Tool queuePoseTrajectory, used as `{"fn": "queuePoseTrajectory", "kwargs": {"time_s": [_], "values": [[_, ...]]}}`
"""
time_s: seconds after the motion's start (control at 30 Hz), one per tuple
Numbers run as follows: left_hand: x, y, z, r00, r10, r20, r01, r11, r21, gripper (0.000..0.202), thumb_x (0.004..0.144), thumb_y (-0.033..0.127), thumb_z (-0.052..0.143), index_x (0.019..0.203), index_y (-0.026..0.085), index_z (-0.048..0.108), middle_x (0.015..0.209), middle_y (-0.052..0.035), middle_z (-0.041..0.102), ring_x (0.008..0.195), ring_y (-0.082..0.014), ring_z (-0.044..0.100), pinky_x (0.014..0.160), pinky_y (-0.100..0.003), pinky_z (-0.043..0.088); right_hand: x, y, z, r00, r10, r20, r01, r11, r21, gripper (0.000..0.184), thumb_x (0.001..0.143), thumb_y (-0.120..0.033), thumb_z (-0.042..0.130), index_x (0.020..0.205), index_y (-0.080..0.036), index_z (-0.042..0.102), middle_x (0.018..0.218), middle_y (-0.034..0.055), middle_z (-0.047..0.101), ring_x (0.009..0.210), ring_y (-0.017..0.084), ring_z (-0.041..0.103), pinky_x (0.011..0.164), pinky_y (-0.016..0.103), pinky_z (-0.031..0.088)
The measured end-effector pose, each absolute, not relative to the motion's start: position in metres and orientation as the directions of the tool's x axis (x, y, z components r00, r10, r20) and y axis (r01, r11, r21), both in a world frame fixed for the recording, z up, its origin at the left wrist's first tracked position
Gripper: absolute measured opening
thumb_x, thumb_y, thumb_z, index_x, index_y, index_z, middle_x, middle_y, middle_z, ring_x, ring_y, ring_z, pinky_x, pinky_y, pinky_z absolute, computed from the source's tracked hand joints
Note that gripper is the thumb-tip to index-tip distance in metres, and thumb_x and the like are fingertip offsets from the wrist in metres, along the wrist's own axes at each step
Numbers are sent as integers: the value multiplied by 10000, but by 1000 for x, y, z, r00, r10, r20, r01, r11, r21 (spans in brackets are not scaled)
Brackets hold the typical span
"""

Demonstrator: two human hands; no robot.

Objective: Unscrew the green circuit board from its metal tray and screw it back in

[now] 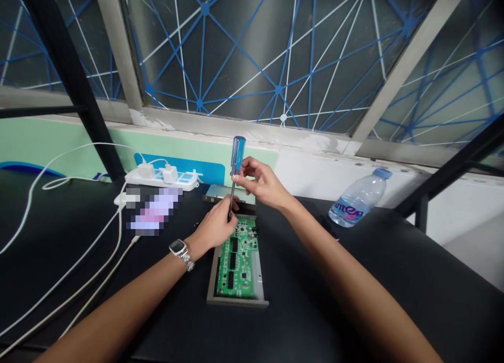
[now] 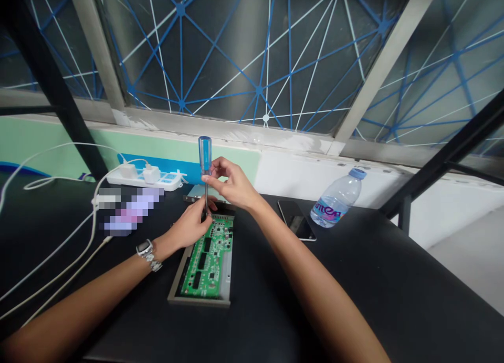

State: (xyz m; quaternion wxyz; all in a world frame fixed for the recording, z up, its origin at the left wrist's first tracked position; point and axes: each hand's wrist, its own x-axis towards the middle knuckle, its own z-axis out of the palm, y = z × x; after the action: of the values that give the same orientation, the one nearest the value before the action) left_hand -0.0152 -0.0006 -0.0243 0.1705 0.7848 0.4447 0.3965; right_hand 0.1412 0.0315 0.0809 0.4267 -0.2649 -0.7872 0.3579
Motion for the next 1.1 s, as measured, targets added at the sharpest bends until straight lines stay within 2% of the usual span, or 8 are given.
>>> {"fn": "queuePoseTrajectory", "kwargs": {"time_s": [0.1, 0.23, 0.33, 0.43, 0.67, 0.8, 0.93, 1.1], "values": [[-15, -3, -21, 289, 834, 470, 582, -543, 606, 287, 839, 116, 479, 1112, 204, 505, 1033, -78, 625, 971, -243, 627, 908, -402, 485, 141, 31, 81, -486, 725, 488, 130, 612, -780, 267, 797, -371, 699, 864, -218, 491, 792, -8, 499, 721, 134, 512, 570, 256, 461], [-19, -4, -12, 304, 831, 466, 620, -544, 566, 213, 867, 213, 520, 1080, 207, 520, 1025, -82, 628, 932, -251, 626, 822, -395, 503, 142, 30, 80, -452, 749, 485, 137, 596, -791, 285, 785, -370, 699, 859, -214, 472, 796, -10, 501, 728, 140, 544, 545, 252, 453], [-30, -2, 0, 352, 809, 470, 623, -578, 528, 177, 868, 282, 560, 1022, 196, 548, 998, -82, 638, 886, -240, 627, 785, -381, 509, 142, 30, 81, -434, 777, 457, 117, 551, -826, 301, 774, -364, 699, 848, -216, 448, 808, -15, 504, 692, 130, 565, 519, 247, 454], [-43, 2, 13, 427, 770, 474, 583, -635, 507, 148, 865, 271, 573, 984, 186, 593, 945, -69, 664, 867, -220, 632, 796, -363, 508, 143, 28, 81, -433, 793, 428, 99, 514, -852, 311, 773, -362, 700, 857, -216, 439, 855, -10, 526, 640, 118, 599, 483, 240, 452], [-59, 6, 25, 525, 769, 365, 443, -613, 655, 171, 903, 247, 530, 967, 176, 673, 890, -43, 721, 784, -170, 666, 739, -305, 523, 141, 20, 80, -468, 780, 415, 142, 530, -836, 308, 823, -372, 669, 934, -231, 418, 869, 3, 607, 593, 127, 656, 478, 245, 462], [-58, 7, 23, 494, 783, 379, 437, -600, 670, 163, 906, 248, 537, 922, 162, 674, 867, -46, 720, 777, -171, 667, 738, -311, 522, 135, 16, 78, -449, 764, 464, 159, 579, -800, 267, 846, -337, 633, 957, -241, 411, 847, -7, 604, 621, 126, 652, 538, 257, 492], [-58, 8, 22, 508, 763, 399, 337, -603, 723, 165, 900, 244, 563, 1003, 159, 660, 980, -63, 717, 877, -177, 675, 828, -329, 525, 131, 17, 73, -405, 746, 529, 177, 631, -755, 227, 858, -323, 600, 974, -244, 422, 806, -23, 582, 618, 116, 613, 569, 270, 485], [-60, 8, 24, 504, 758, 414, 356, -619, 700, 168, 911, 237, 541, 996, 167, 668, 959, -57, 717, 861, -181, 668, 817, -340, 523, 129, 18, 70, -395, 739, 546, 179, 645, -743, 223, 867, -323, 581, 1003, -250, 420, 813, -23, 591, 610, 110, 579, 570, 275, 476]]}}
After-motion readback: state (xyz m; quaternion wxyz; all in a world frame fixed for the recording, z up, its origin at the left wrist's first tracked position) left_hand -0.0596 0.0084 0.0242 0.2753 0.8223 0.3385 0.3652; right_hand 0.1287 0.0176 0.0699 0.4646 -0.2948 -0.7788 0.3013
